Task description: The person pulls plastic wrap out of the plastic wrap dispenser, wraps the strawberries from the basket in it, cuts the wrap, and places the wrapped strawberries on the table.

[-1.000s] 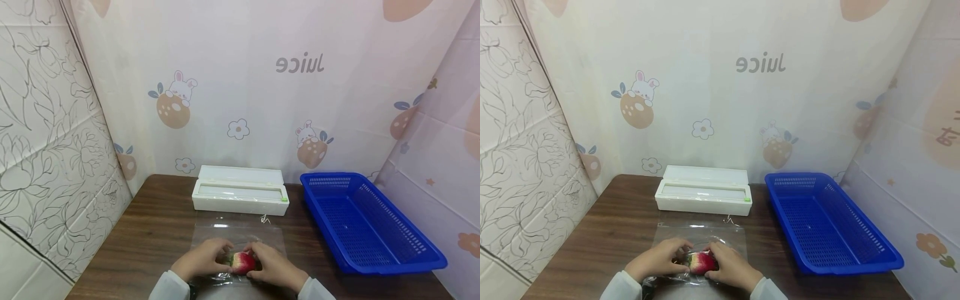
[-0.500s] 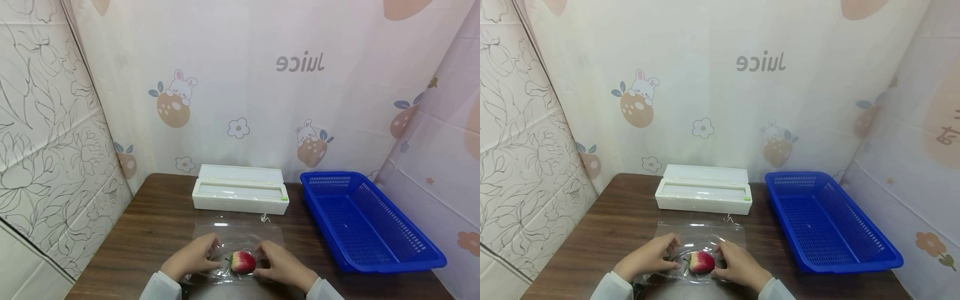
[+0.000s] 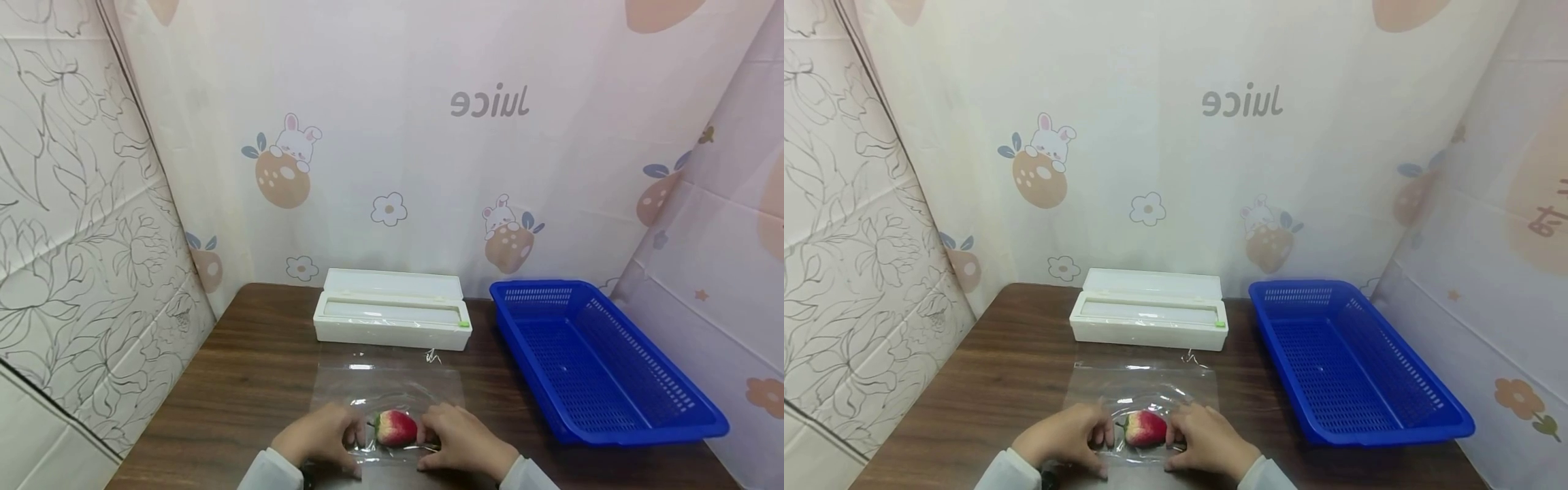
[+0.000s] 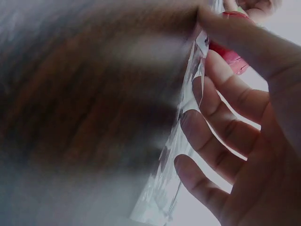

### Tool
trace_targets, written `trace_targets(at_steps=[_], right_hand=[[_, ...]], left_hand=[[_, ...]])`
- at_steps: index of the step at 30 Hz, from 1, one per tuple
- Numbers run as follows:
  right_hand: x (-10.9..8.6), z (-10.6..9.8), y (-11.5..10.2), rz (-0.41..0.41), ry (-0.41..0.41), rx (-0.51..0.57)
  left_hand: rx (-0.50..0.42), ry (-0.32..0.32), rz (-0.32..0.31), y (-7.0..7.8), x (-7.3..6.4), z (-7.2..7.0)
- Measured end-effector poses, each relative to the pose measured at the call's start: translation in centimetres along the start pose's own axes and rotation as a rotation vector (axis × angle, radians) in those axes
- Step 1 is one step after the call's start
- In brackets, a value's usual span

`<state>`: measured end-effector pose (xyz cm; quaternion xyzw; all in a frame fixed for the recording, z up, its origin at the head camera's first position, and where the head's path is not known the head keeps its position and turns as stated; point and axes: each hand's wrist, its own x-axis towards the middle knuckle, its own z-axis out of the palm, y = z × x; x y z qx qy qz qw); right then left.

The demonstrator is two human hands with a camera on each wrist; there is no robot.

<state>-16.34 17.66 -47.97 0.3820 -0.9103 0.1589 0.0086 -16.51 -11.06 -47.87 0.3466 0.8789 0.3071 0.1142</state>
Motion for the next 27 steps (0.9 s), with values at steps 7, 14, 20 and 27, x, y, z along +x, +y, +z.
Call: trace_targets(at_steps=[7,14,20,27], right_hand=[[-0.1,-0.3,-0.2,0.013,-0.027,0.01],[-0.1,-0.2,0.0,0.02,-0.03,0.029],[-0.1,-0.4,0.1,-0.008,-0.013,0.053],[-0.1,-0.4,0.2,0.008,0.007,0.082]], left_hand=[[-0.013,-0.02,-0.015,-0.3,-0.1,0.3],[-0.016,-0.012,0.002,-0.2,-0.2,0.2],[-0.034,-0.003,-0.005,0.1,-0.4,-0.3],[-0.087,0.019,0.0,0.4,-0.5,-0.9]])
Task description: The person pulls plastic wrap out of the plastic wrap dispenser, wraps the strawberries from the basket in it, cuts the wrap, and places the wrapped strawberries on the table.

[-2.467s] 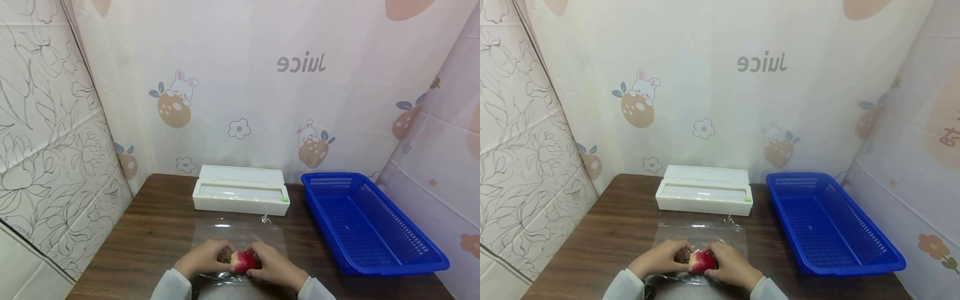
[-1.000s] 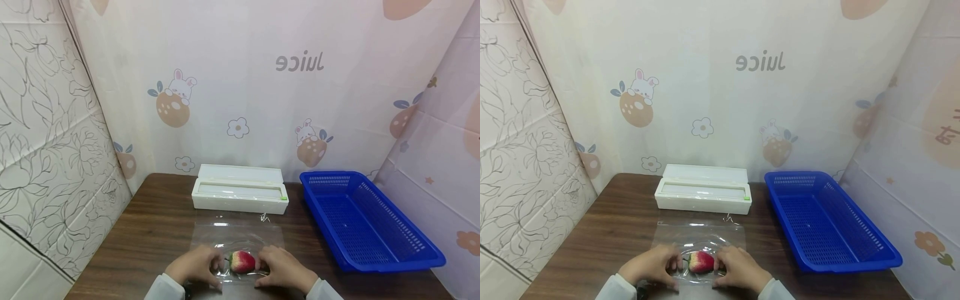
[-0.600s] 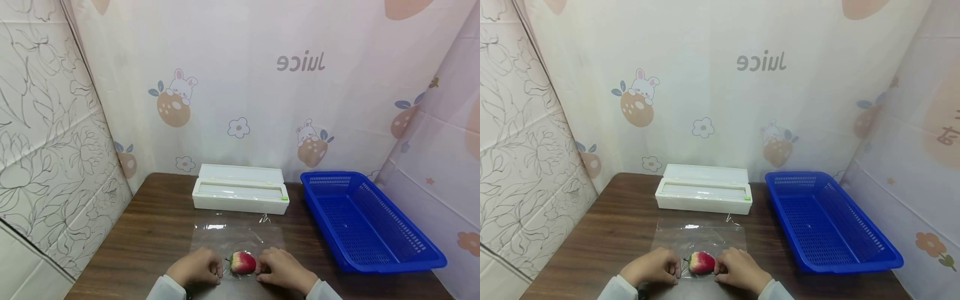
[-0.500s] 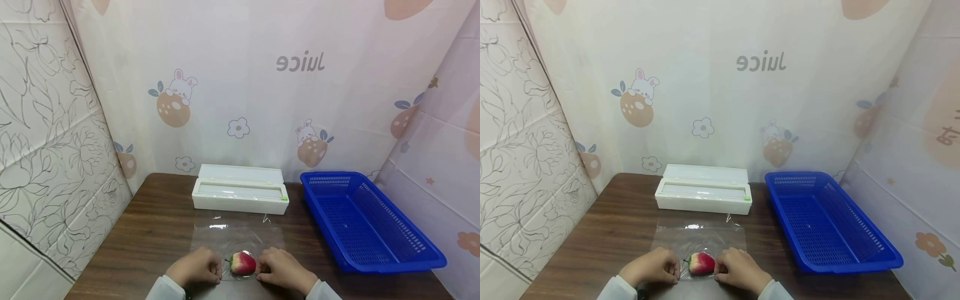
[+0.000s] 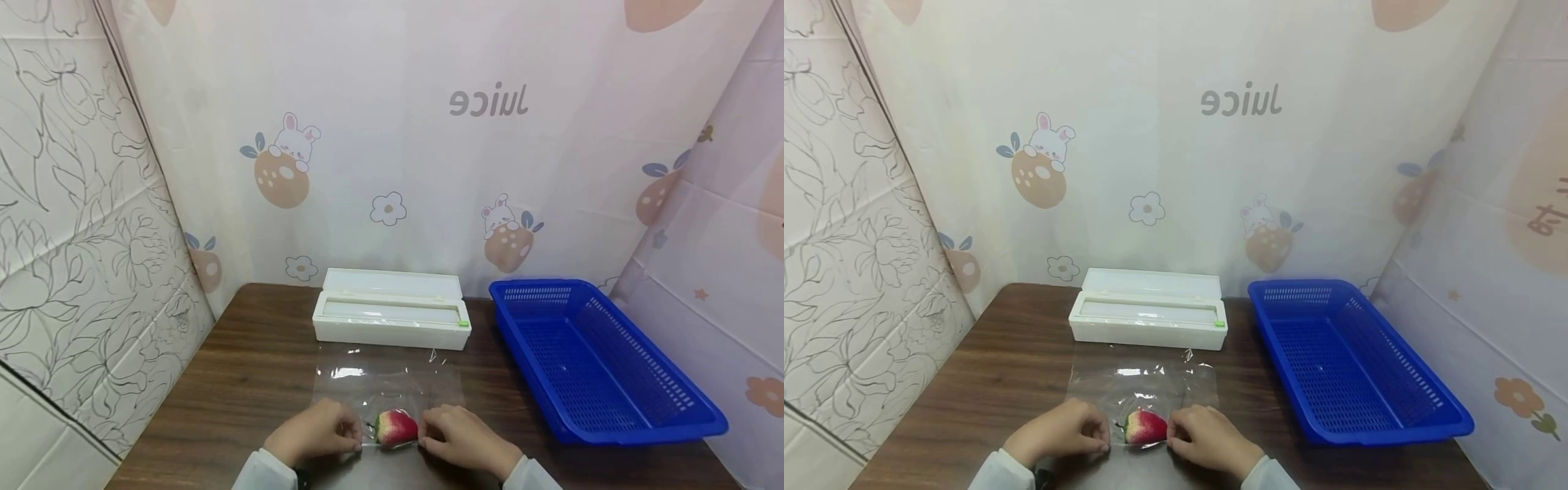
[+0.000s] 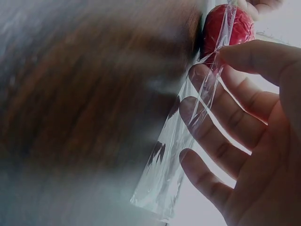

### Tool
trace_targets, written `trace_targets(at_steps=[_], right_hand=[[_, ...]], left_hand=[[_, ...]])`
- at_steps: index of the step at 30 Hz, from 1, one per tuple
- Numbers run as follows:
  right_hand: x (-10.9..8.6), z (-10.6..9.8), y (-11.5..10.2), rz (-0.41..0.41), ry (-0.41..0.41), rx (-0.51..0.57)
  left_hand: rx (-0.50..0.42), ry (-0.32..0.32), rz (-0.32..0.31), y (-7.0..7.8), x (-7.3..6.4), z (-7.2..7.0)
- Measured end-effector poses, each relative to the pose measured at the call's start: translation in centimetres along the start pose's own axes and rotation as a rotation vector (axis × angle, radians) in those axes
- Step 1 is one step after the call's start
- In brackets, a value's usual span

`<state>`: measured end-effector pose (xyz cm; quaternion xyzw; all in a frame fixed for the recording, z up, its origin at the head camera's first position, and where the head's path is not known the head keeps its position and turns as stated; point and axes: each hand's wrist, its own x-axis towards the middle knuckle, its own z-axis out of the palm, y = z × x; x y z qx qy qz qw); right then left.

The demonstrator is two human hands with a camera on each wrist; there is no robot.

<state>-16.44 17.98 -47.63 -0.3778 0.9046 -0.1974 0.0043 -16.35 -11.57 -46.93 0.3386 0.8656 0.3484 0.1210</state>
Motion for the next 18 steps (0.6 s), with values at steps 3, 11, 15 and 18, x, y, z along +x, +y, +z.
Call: trace_targets(at_steps=[3,11,15,18], right_hand=[[0.1,0.1,0.0,0.002,0.008,0.005],[0.2,0.2,0.0,0.034,-0.002,0.035],[0.3,0.2,-0.1,0.047,-0.008,0.05],[0.3,0.2,-0.2,0.05,0.001,0.05]], left_hand=[[0.046,0.037,0.002,0.0,0.2,0.1],[0.351,0.205,-0.026,1.3,1.9,2.0],[0.474,0.202,0.01,2.1,2.8,3.3],[0.561,0.191,0.017,2.4,3.3,3.9]])
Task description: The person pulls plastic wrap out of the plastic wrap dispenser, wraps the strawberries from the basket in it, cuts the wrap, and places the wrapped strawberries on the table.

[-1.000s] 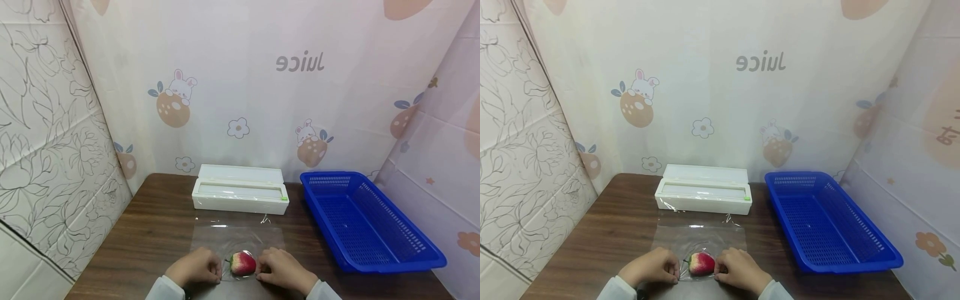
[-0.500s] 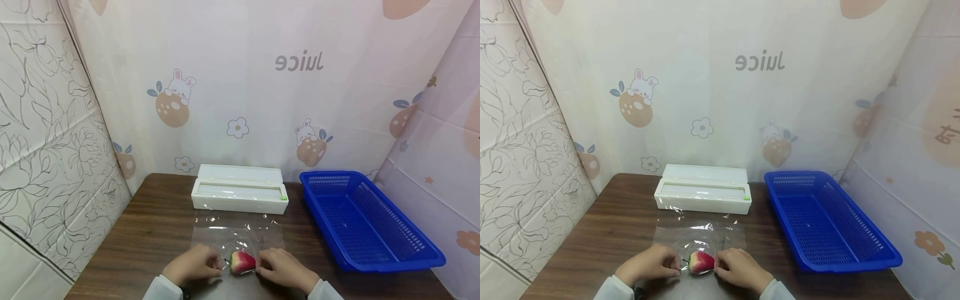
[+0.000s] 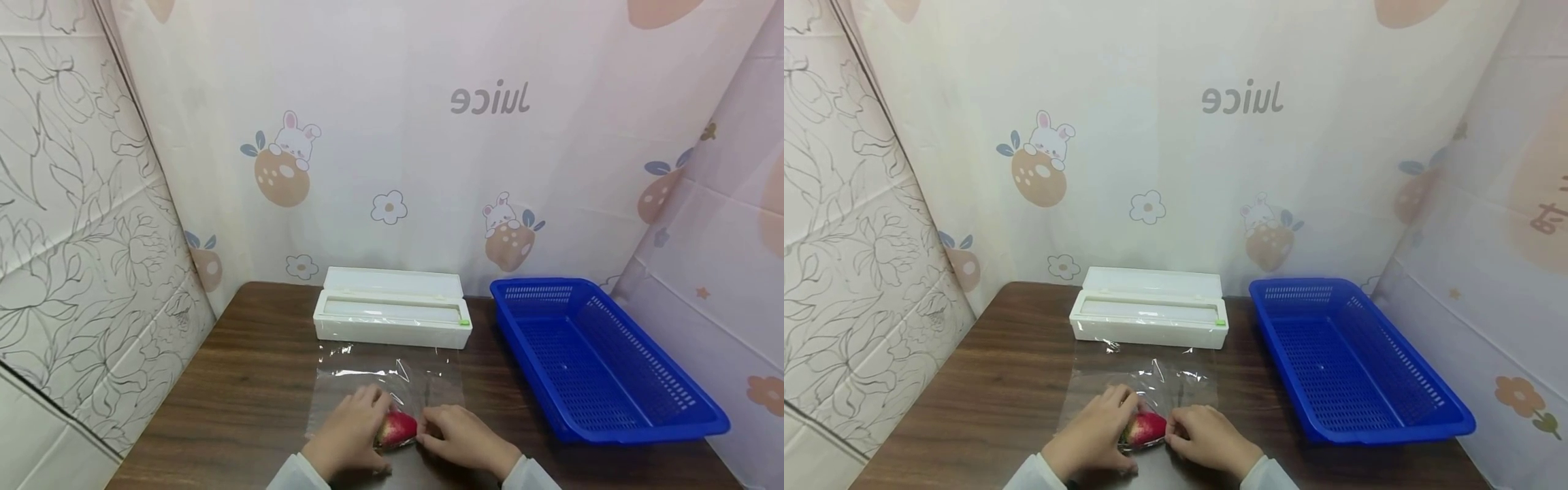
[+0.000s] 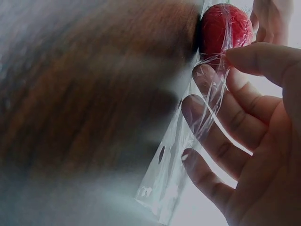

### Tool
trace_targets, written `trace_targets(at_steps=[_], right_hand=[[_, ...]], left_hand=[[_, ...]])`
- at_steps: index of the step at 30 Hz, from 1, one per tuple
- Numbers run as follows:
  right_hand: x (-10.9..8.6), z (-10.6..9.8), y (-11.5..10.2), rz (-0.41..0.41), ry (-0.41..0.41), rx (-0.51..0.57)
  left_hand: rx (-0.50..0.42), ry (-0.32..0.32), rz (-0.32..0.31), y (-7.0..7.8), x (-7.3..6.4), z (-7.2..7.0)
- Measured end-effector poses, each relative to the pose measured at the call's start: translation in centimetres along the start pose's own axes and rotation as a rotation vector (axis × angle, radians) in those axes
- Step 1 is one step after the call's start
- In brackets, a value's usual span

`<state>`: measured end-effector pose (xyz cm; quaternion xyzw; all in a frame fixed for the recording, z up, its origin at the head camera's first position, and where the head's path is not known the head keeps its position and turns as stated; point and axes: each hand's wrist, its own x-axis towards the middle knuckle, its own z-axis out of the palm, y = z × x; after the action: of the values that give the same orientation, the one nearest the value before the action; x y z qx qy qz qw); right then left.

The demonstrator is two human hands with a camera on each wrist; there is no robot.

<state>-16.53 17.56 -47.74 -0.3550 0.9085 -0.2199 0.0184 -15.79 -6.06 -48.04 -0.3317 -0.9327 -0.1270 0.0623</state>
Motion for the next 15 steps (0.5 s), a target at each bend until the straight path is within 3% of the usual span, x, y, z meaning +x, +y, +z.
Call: trace_targets(at_steps=[8,15], right_hand=[[-0.01,-0.07,-0.2,0.002,0.007,0.004],[-0.06,0.09,0.01,-0.02,0.032,0.009]], left_hand=[[0.081,0.091,0.046,0.41,0.32,0.16],[-0.027,0.085,0.046,-0.09,0.01,-0.07]])
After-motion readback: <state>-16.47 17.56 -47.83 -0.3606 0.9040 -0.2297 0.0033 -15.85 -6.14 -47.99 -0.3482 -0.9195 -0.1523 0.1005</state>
